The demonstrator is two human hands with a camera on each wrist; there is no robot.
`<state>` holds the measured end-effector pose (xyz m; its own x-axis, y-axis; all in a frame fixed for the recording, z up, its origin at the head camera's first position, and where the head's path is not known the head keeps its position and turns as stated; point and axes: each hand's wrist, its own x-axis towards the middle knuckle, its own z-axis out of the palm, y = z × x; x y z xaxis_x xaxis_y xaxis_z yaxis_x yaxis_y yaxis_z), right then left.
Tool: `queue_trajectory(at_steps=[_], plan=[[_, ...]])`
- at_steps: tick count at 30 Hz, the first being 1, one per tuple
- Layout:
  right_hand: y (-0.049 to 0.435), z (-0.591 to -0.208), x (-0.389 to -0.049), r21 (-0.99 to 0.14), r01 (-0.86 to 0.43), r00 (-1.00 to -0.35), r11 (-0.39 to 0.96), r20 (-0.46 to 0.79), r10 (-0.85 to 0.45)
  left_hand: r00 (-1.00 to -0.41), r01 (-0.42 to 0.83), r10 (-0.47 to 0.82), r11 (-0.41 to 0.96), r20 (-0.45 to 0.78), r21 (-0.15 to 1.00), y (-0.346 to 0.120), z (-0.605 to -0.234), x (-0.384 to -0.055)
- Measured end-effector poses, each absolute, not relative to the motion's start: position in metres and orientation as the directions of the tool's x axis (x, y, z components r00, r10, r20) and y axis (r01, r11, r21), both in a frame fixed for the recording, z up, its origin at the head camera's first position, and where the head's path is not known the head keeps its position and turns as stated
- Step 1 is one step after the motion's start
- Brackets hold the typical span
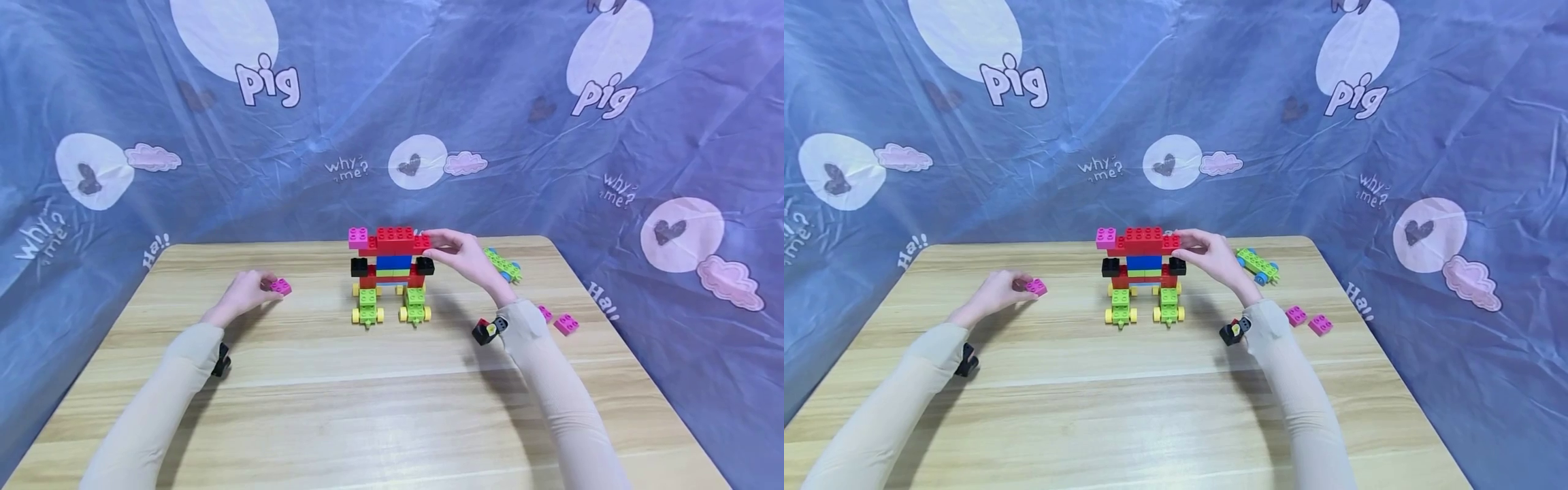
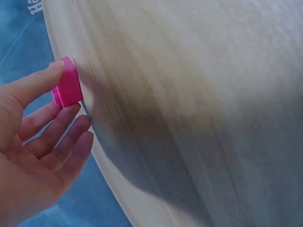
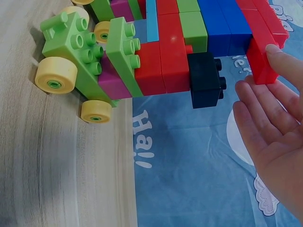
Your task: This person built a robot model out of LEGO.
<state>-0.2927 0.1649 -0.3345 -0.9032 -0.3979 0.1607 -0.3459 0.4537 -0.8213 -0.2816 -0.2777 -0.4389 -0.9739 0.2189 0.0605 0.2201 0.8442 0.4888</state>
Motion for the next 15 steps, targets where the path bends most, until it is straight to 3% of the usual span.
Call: queue_trajectory(at_steps=[6,15], plan=[[0.172,-0.356,-0.314,-0.831,-0.336,-0.907,0.443,0.158,-0.391,-0.974,0.223,0.218,0.846,0.067,0.485,-0.280,-0.440,-0.283],[0.173,-0.358,-0.317,-0.823,-0.368,-0.897,0.432,0.193,-0.397,-0.965,0.259,0.243,0.821,0.100,0.508,-0.278,-0.434,-0.282]])
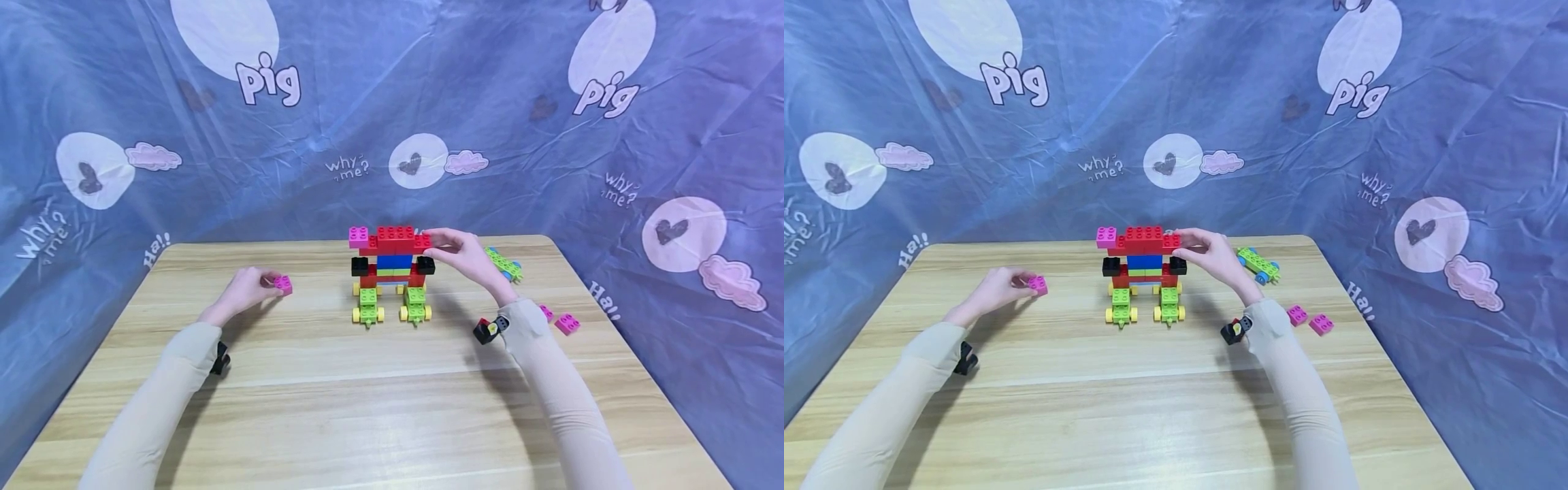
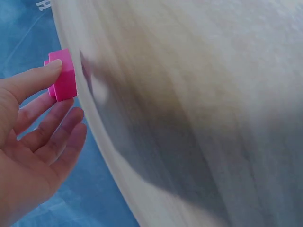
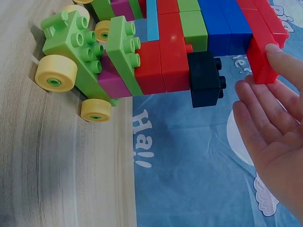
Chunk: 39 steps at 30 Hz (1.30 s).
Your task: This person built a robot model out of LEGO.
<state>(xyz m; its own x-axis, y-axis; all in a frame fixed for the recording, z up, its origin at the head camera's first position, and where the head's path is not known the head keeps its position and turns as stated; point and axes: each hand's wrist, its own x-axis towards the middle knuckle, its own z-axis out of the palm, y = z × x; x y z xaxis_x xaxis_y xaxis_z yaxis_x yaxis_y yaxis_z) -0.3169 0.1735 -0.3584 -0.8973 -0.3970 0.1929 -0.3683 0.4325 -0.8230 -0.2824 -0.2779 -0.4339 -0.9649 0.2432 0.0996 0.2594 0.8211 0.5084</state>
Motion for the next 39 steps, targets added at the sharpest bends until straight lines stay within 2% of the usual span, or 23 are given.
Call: queue_trajectory(at_steps=[8,16,39], plan=[[0.171,-0.355,-0.315,-0.824,-0.346,-0.905,0.450,0.166,-0.392,-0.973,0.229,0.209,0.777,0.102,0.586,-0.273,-0.421,-0.283],[0.164,-0.331,-0.291,-0.813,-0.343,-0.903,0.470,0.147,-0.403,-0.962,0.271,0.230,0.742,0.147,0.613,-0.268,-0.408,-0.284],[0.164,-0.330,-0.291,-0.826,-0.347,-0.900,0.443,0.160,-0.406,-0.948,0.319,0.225,0.654,0.226,0.686,-0.239,-0.351,-0.293]])
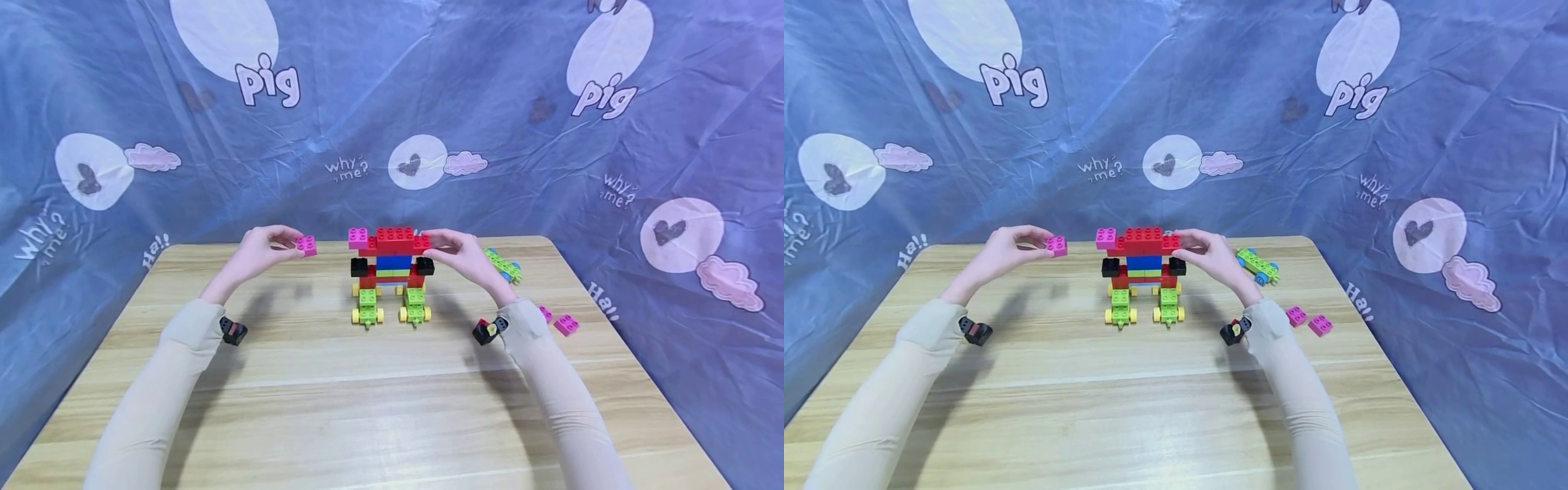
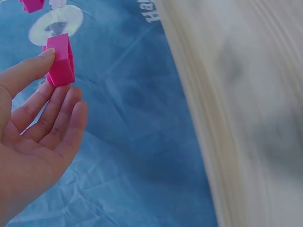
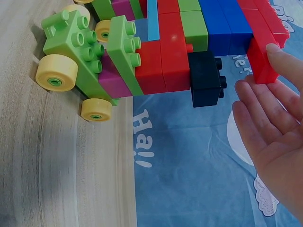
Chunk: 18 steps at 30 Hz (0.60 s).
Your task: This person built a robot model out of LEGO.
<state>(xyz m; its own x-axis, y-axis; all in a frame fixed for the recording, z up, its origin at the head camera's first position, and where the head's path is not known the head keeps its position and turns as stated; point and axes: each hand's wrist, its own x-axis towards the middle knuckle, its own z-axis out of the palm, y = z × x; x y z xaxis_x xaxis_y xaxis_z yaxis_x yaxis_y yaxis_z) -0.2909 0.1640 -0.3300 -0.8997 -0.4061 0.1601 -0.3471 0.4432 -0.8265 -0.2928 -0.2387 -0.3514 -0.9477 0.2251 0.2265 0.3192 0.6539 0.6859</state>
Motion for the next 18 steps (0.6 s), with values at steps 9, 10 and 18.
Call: queue_trajectory(at_steps=[9,10,18], plan=[[0.164,-0.330,-0.291,-0.822,-0.350,-0.900,0.449,0.162,-0.405,-0.937,0.349,0.242,0.656,0.252,0.669,-0.227,-0.331,-0.291],[0.164,-0.330,-0.291,-0.822,-0.350,-0.899,0.448,0.162,-0.406,-0.937,0.349,0.243,0.658,0.250,0.667,-0.226,-0.328,-0.290],[0.164,-0.330,-0.292,-0.818,-0.362,-0.895,0.448,0.171,-0.412,-0.941,0.338,0.232,0.671,0.246,0.660,-0.215,-0.310,-0.289]])
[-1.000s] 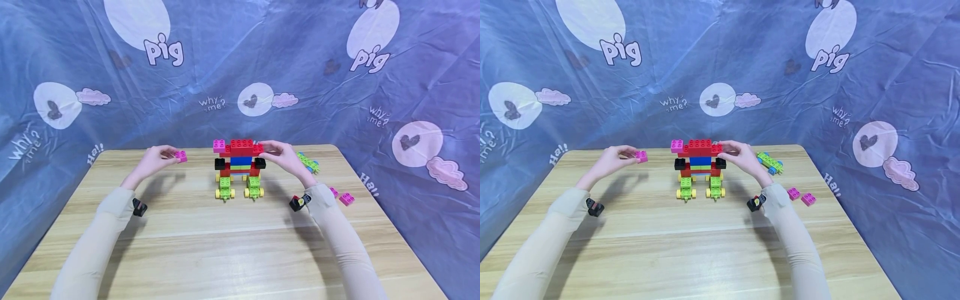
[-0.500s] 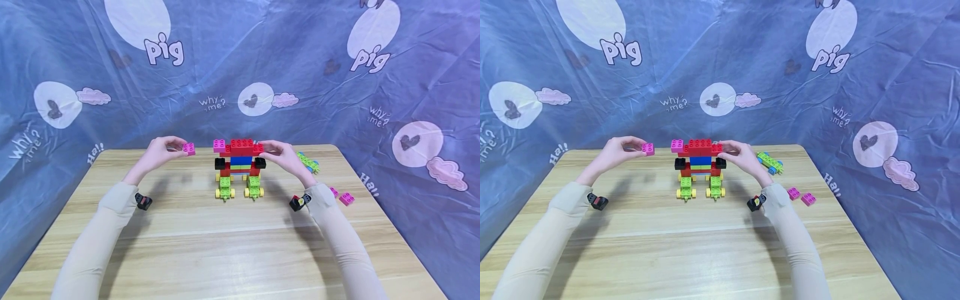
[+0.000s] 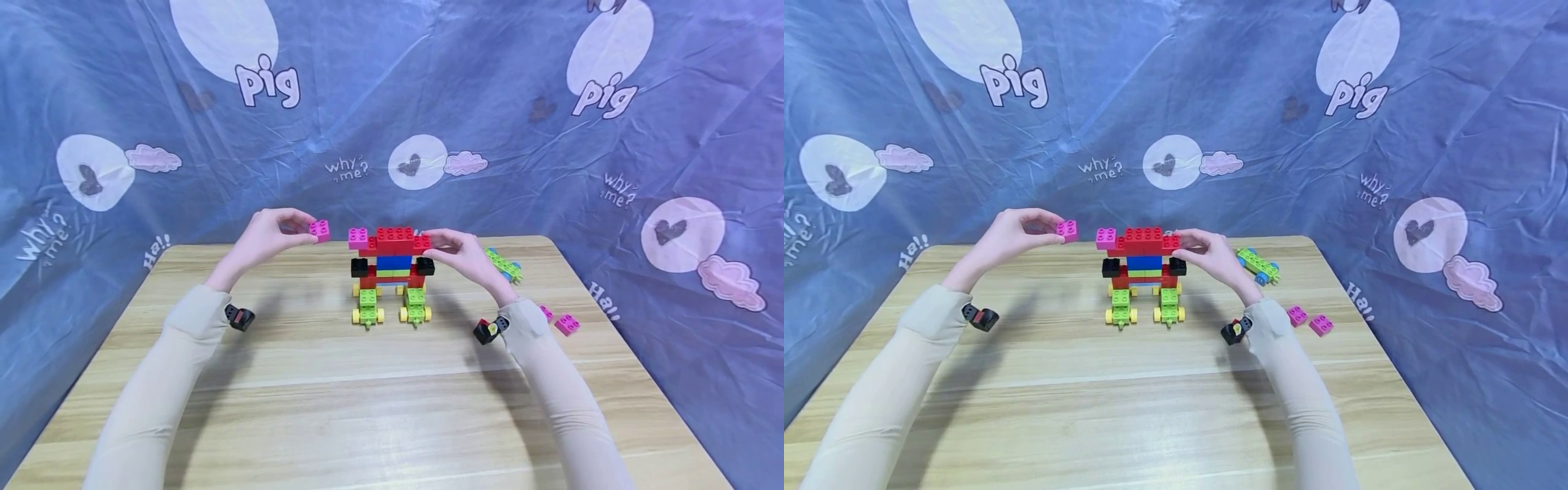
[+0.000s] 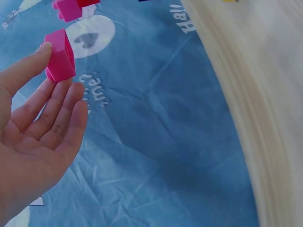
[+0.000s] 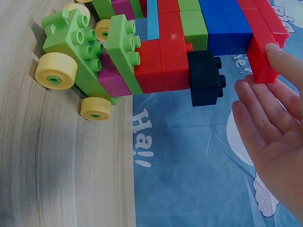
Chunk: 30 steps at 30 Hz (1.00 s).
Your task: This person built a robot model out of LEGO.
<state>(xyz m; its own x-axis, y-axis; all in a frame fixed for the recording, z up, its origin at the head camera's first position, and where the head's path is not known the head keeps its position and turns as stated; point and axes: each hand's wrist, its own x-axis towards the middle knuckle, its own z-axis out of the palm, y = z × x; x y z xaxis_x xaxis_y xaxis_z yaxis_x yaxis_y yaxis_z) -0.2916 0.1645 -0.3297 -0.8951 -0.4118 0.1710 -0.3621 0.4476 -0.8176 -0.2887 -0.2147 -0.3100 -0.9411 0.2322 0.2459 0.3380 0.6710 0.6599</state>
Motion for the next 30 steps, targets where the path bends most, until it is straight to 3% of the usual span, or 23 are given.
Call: queue_trajectory(at_steps=[8,17,30], plan=[[0.165,-0.330,-0.293,-0.805,-0.370,-0.894,0.463,0.174,-0.412,-0.927,0.374,0.276,0.640,0.253,0.671,-0.203,-0.301,-0.289],[0.173,-0.356,-0.317,-0.822,-0.360,-0.897,0.440,0.176,-0.406,-0.920,0.389,0.299,0.619,0.253,0.682,-0.193,-0.294,-0.291],[0.177,-0.348,-0.319,-0.789,-0.439,-0.857,0.430,0.225,-0.463,-0.914,0.397,0.327,0.610,0.239,0.686,-0.186,-0.294,-0.294]])
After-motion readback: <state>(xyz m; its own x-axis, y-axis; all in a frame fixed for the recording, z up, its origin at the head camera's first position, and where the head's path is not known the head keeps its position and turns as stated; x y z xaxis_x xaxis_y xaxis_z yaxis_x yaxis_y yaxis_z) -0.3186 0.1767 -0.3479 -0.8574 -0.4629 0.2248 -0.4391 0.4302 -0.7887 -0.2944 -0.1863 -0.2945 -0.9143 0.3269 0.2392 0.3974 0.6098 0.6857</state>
